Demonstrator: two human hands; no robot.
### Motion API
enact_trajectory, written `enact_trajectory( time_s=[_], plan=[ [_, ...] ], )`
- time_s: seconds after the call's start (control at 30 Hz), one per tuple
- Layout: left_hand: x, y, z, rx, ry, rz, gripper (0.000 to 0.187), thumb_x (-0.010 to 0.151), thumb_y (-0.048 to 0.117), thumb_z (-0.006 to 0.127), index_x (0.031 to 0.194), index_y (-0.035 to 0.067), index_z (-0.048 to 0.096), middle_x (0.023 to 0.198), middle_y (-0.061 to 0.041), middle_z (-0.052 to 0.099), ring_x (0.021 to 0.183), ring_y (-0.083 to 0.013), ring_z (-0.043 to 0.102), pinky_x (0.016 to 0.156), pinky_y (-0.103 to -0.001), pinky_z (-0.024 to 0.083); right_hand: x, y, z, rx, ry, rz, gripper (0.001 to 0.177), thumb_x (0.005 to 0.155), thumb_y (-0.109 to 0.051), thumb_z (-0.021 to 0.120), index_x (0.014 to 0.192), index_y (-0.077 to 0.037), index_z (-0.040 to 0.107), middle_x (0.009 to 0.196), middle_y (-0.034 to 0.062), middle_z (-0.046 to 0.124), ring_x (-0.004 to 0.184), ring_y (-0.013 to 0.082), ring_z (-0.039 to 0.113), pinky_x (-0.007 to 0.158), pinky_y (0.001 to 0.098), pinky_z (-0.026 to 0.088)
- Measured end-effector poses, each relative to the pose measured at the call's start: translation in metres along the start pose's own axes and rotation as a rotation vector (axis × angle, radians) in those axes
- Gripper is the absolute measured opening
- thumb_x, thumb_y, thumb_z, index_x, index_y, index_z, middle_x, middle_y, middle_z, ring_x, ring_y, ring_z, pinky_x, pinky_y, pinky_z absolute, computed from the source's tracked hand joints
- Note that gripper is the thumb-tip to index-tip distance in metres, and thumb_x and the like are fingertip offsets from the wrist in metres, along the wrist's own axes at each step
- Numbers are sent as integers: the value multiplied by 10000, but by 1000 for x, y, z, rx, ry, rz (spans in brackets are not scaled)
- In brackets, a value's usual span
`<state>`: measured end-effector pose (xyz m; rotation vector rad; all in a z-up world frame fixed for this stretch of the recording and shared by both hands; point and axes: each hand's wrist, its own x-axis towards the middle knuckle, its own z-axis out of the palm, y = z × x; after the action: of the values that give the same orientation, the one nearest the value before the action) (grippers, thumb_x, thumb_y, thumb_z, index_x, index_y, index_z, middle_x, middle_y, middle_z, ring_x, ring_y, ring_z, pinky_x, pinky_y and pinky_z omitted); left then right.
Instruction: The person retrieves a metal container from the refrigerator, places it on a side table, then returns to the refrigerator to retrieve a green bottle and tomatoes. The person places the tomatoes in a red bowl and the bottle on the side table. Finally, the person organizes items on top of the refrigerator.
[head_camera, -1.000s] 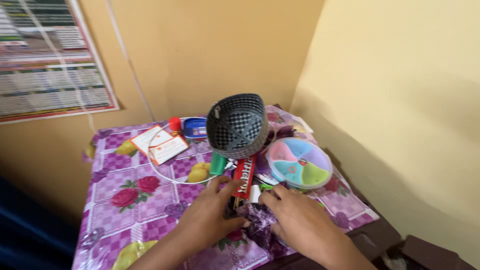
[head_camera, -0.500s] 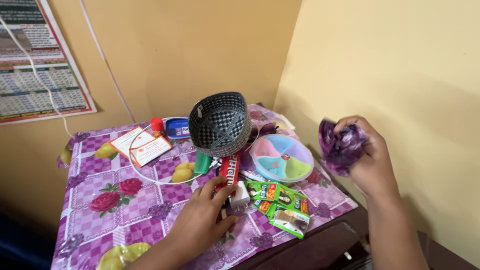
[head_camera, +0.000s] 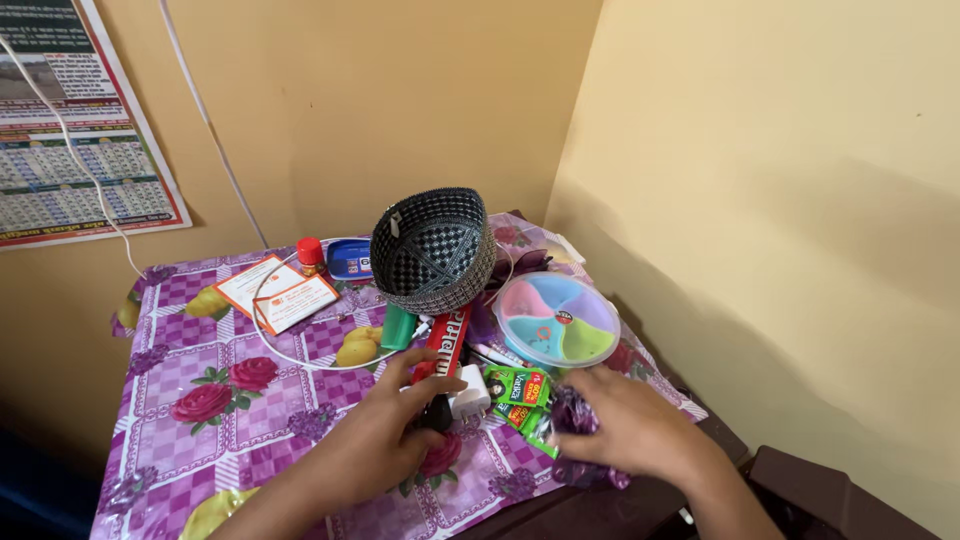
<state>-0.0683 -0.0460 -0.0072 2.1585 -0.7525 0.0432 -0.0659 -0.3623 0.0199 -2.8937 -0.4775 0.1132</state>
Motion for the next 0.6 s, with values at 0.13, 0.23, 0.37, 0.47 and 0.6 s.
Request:
enact_trajectory(
  time_s=[0.13, 0.23, 0.37, 0.47, 0.6],
  plan=[
    [-2, 12, 11, 175, 58, -124, 774, 729, 270, 873, 1412, 139, 533, 1465, -177, 432, 1174, -396, 595, 963, -438, 513, 9, 4, -2, 53, -10, 33, 744, 686, -427, 836, 1302, -72, 620, 1111, 221, 709, 1060, 373, 685, 938, 426, 529],
    [2, 17, 24, 273, 156, -144, 765, 747, 218, 834, 1428, 107, 506, 1438, -213, 452, 1157, -441, 575, 962, -471, 490, 12, 10, -10, 54, -79, 44, 581, 715, -435, 842, 1152, -77, 706, 1004, 182, 735, 985, 322, 715, 898, 410, 540],
    [1, 14, 26, 254, 224, -97, 635, 786, 124, 756, 1369, 63, 511, 1396, -231, 464, 1146, -455, 593, 966, -472, 507, 8, 25, -38, 327, -92, 54, 344, 733, -251, 808, 987, -30, 741, 816, 126, 775, 744, 211, 732, 706, 363, 587],
    [0, 10, 25, 282, 245, -66, 595, 765, 65, 715, 1332, 56, 534, 1401, -254, 452, 1119, -464, 611, 957, -479, 516, 4, 35, -68, 706, -27, 162, 270, 794, -168, 775, 1028, -35, 750, 793, 104, 784, 643, 177, 698, 594, 369, 585],
    [-3, 10, 21, 274, 203, -122, 693, 717, 28, 699, 1390, 85, 543, 1459, -251, 436, 1063, -473, 631, 917, -484, 536, 15, 29, -98, 934, 190, 105, 267, 848, -152, 775, 1081, -26, 740, 842, 89, 762, 678, 165, 697, 602, 346, 576]
  ],
)
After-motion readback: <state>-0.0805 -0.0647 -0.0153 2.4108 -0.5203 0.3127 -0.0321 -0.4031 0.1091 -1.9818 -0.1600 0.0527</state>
